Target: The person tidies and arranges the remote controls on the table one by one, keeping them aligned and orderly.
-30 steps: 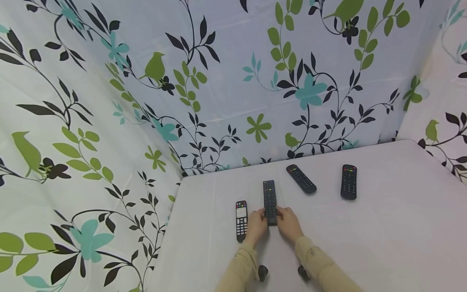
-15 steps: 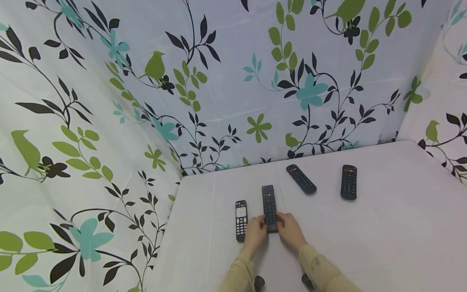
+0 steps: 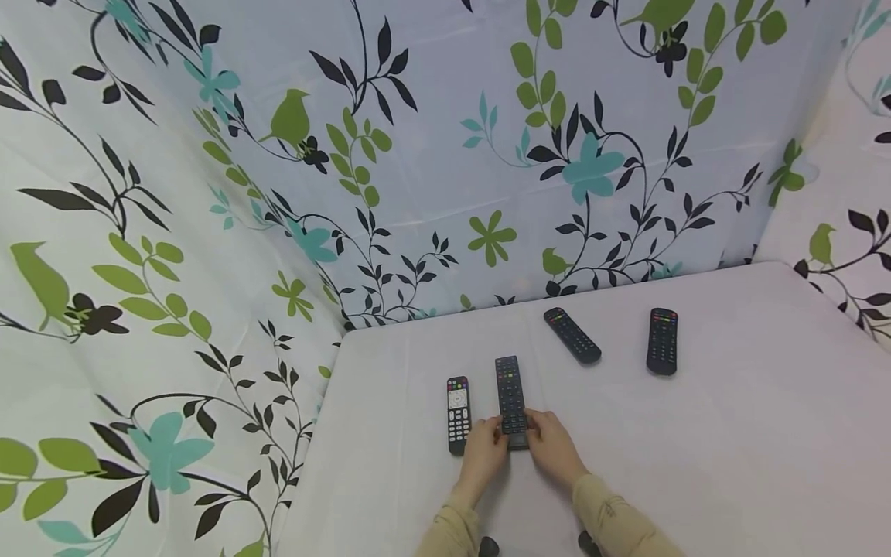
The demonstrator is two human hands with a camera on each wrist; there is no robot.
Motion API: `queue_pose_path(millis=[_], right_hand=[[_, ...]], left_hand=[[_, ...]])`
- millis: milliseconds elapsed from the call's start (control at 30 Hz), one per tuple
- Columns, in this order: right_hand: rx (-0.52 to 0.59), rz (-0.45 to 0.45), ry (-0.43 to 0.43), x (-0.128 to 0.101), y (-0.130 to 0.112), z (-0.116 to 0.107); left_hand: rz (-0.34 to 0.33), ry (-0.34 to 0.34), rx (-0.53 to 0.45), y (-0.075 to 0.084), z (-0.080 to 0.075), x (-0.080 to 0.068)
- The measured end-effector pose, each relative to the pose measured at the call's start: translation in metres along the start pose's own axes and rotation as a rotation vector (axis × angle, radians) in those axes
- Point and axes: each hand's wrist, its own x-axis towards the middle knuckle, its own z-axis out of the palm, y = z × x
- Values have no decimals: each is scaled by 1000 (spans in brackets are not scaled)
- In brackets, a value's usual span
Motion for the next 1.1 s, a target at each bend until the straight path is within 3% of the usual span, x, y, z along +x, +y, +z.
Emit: queue_pose_path(millis=[500, 800, 933, 1100], right_hand=[[20, 26, 4, -5, -6, 0], [35, 31, -8, -5, -3, -6], [23, 30, 1, -2, 1, -15], [11, 20, -4, 5, 8, -32]], left_hand=[[39, 12, 30, -1, -6, -3], [117, 100, -17, -1, -7, -3], [38, 53, -37, 8, -8, 2], [42, 57, -31, 24, -6, 10]])
